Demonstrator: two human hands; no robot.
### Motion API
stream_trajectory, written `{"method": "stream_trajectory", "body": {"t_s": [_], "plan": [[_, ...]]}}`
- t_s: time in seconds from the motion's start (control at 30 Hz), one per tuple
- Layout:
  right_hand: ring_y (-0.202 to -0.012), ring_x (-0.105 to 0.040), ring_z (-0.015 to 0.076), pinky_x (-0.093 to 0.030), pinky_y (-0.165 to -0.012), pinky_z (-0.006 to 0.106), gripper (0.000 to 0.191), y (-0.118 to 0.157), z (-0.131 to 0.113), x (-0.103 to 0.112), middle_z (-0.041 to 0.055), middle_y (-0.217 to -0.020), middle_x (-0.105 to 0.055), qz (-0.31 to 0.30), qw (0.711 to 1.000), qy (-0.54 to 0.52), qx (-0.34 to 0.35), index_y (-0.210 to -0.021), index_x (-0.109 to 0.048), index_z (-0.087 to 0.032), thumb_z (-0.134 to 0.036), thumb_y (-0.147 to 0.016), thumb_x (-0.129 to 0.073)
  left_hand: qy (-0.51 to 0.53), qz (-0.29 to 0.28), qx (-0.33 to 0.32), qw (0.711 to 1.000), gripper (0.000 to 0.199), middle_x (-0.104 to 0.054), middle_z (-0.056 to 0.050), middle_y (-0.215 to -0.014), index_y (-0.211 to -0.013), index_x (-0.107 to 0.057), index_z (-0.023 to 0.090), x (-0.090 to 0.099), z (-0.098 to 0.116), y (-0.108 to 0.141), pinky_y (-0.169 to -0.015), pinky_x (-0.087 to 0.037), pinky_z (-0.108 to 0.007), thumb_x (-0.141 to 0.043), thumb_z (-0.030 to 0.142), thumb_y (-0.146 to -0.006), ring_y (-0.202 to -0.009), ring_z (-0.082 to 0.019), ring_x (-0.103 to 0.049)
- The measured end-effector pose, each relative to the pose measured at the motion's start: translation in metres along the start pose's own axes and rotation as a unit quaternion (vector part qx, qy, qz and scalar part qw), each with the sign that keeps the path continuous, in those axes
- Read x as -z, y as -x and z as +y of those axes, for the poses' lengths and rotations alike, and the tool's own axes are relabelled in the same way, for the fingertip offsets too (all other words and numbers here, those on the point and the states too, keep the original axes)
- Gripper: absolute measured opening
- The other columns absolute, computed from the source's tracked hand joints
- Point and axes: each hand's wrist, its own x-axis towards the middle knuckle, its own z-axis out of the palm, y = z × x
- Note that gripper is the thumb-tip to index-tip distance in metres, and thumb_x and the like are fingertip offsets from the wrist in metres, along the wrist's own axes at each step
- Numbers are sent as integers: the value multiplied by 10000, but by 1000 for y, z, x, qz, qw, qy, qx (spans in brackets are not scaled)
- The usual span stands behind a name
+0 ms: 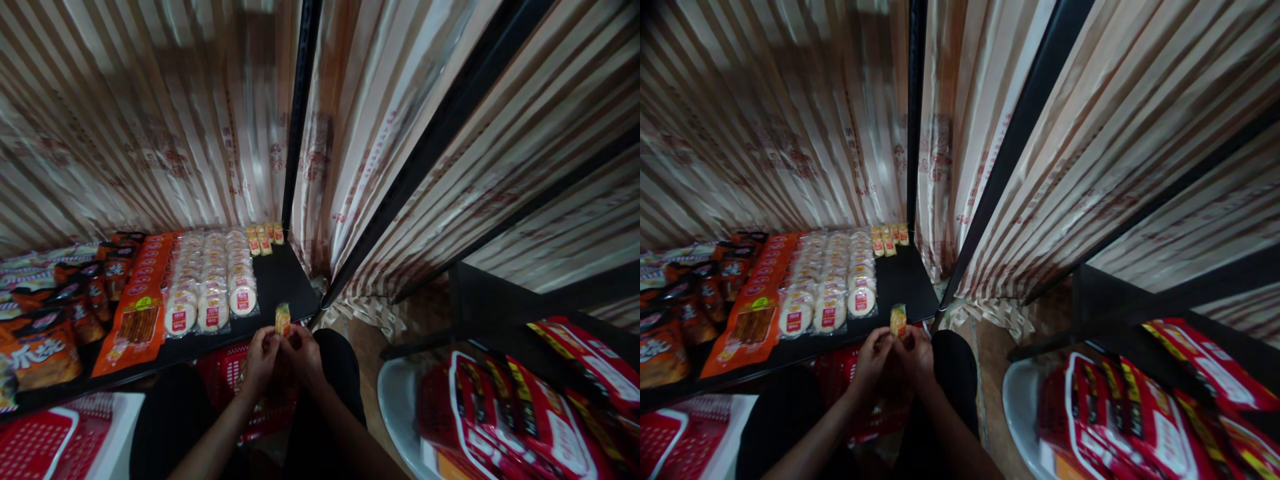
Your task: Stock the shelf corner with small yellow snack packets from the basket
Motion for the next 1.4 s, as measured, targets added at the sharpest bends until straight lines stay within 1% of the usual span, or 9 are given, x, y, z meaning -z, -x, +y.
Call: {"method": "stream_trajectory", "body": {"t_s": [0.17, 0.33, 0.53, 0.7, 0.8, 0.93, 1.03, 1.23, 1.4], "plan": [[-704, -563, 159, -456, -686, 275, 219, -7, -8, 2, 23, -773, -619, -8, 1000, -5, -9, -847, -616, -195, -377, -729, -579, -6, 17, -40, 999, 274, -625, -74, -911, -931, -629, 178, -1, 1, -5, -777, -493, -315, -546, 358, -742, -844, -185, -603], [-744, -570, 166, -468, -719, 288, 218, -14, -12, 2, 29, -795, -609, -4, 1000, -10, 8, -859, -604, -191, -370, -736, -587, -33, 30, -64, 997, 298, -609, -84, -927, -978, -635, 165, -2, 3, -12, -841, -466, -338, -520, 344, -769, -885, -190, -583], [-708, -566, 163, -493, -682, 301, 197, -32, -19, 4, 39, -802, -578, 1, 999, -22, 26, -845, -595, -194, -365, -746, -591, -43, 48, -26, 998, 403, -618, -88, -1020, -1133, -549, 163, -5, 15, -24, -815, -469, -328, -508, 332, -769, -898, -180, -586], [-655, -576, 143, -520, -640, 290, 178, -46, -20, 0, 38, -826, -563, 10, 999, -45, 13, -859, -604, -195, -313, -727, -614, -44, 43, -30, 998, 270, -644, -72, -997, -979, -583, 179, -8, 24, -34, -806, -472, -322, -497, 309, -759, -885, -178, -598], [-623, -588, 132, -529, -631, 290, 180, -52, -19, -3, 38, -848, -557, 3, 998, -61, 2, -878, -607, -192, -295, -730, -601, -52, 43, -18, 998, 257, -647, -81, -1014, -964, -595, 178, -11, 28, -40, -827, -467, -338, -489, 272, -749, -904, -188, -597], [-638, -617, 138, -541, -639, 292, 219, -58, -18, -6, 57, -910, -550, -4, 997, -80, -12, -933, -602, -181, -252, -727, -575, -72, 42, -10, 996, 294, -634, -96, -1038, -989, -606, 164, -15, 27, -48, -916, -421, -357, -470, 248, -742, -961, -197, -582], [-677, -630, 144, -547, -654, 293, 248, -61, -16, -8, 77, -966, -548, -7, 996, -85, -13, -979, -587, -176, -240, -742, -546, -94, 45, -15, 994, 326, -613, -111, -1046, -1020, -605, 149, -19, 26, -53, -938, -402, -358, -459, 252, -747, -986, -205, -565], [-718, -634, 150, -540, -735, 306, 266, -71, -13, -10, 97, -997, -556, 5, 997, -71, 2, -1014, -580, -162, -213, -773, -483, -139, 60, -4, 988, 357, -598, -134, -1039, -1064, -598, 133, -27, 23, -65, -909, -404, -364, -453, 244, -757, -952, -220, -570], [-706, -630, 145, -538, -732, 299, 279, -83, -12, -16, 109, -984, -565, 25, 999, -45, 6, -1020, -582, -135, -179, -775, -456, -169, 62, -10, 984, 369, -615, -140, -1047, -1091, -598, 140, -30, 25, -77, -916, -393, -357, -455, 226, -762, -986, -231, -568]]}}
